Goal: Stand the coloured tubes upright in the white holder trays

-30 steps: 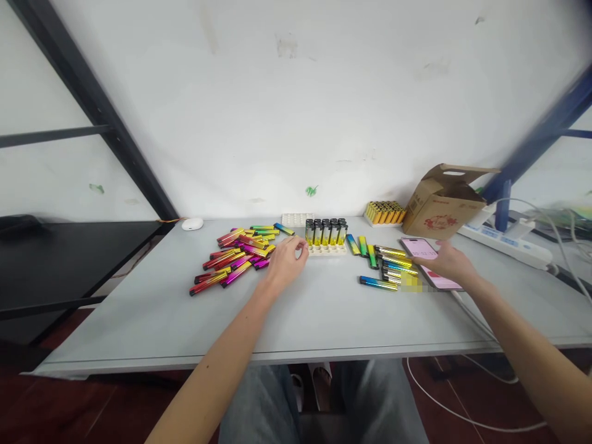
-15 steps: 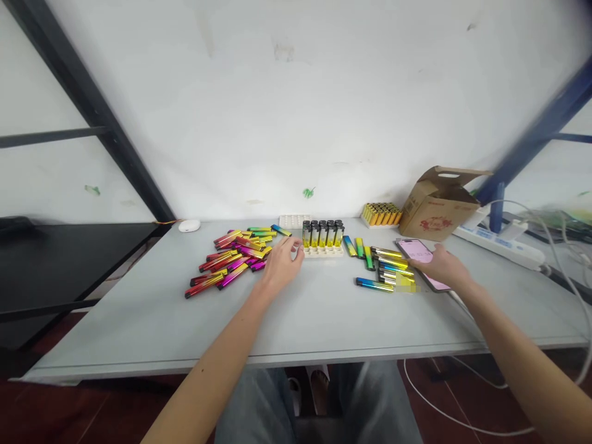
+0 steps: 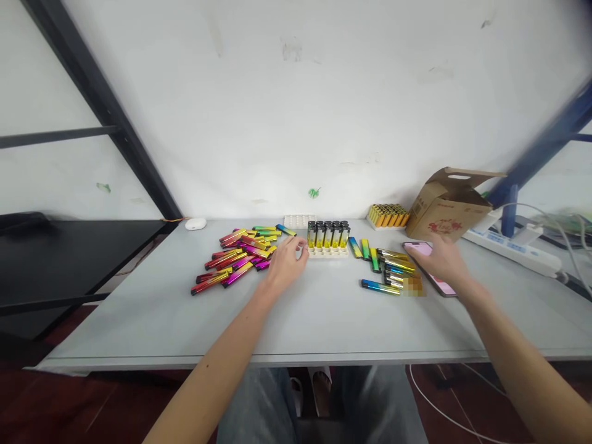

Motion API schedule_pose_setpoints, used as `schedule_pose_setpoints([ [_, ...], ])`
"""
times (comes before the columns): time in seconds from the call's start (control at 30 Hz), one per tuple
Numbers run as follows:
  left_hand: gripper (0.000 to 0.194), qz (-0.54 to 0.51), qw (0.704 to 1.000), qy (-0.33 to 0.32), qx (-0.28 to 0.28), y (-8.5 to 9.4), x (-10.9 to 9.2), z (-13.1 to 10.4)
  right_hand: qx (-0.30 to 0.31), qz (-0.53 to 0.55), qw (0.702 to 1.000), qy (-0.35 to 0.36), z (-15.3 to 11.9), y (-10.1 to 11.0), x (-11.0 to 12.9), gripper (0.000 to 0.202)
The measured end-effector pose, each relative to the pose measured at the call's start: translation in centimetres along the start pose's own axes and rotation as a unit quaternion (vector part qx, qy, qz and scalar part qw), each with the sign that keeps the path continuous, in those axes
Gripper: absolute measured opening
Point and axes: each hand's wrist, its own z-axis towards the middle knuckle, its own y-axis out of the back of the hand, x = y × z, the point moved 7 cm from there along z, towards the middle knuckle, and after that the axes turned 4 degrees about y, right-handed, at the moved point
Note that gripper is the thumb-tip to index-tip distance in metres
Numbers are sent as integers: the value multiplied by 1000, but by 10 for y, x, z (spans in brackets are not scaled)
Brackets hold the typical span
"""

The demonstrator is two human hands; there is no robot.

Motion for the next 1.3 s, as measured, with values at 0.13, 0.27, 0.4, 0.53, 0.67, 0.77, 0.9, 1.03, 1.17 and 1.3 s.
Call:
schedule_pose_setpoints([
  [0.13, 13, 10, 1000, 9, -5, 2, 5, 2, 8, 107, 986, 125, 10, -8, 73, 43],
  [0.27, 14, 49, 999, 22, -11, 8, 11, 4, 52, 149, 975, 155, 22, -31, 116, 37],
  [0.4, 16, 118, 991, 41, -38, 16, 23, 7, 10, 163, 977, 137, 28, -39, 123, 35],
  [0.53, 24, 240, 969, 53, -22, 9, 34, 9, -5, 157, 976, 151, 25, -39, 114, 32],
  [0.67, 29, 314, 949, 36, 11, -3, 33, 10, -8, 151, 978, 143, 24, -38, 100, 30],
  [0.77, 22, 333, 943, 16, 13, -7, 30, 9, 3, 145, 979, 140, 24, -41, 97, 30],
  [0.9, 21, 350, 937, -23, -11, -11, 24, 5, 10, 108, 976, 187, 21, -42, 107, 29],
  [1.03, 23, 353, 934, -40, -21, -12, 24, 3, 16, 86, 974, 210, 21, -45, 111, 31],
  [1.17, 19, 321, 947, -24, -5, -8, 30, 6, 13, 59, 985, 159, 25, -49, 98, 33],
  [1.3, 16, 286, 958, -21, -9, -1, 30, 7, 34, 46, 986, 154, 26, -56, 95, 36],
])
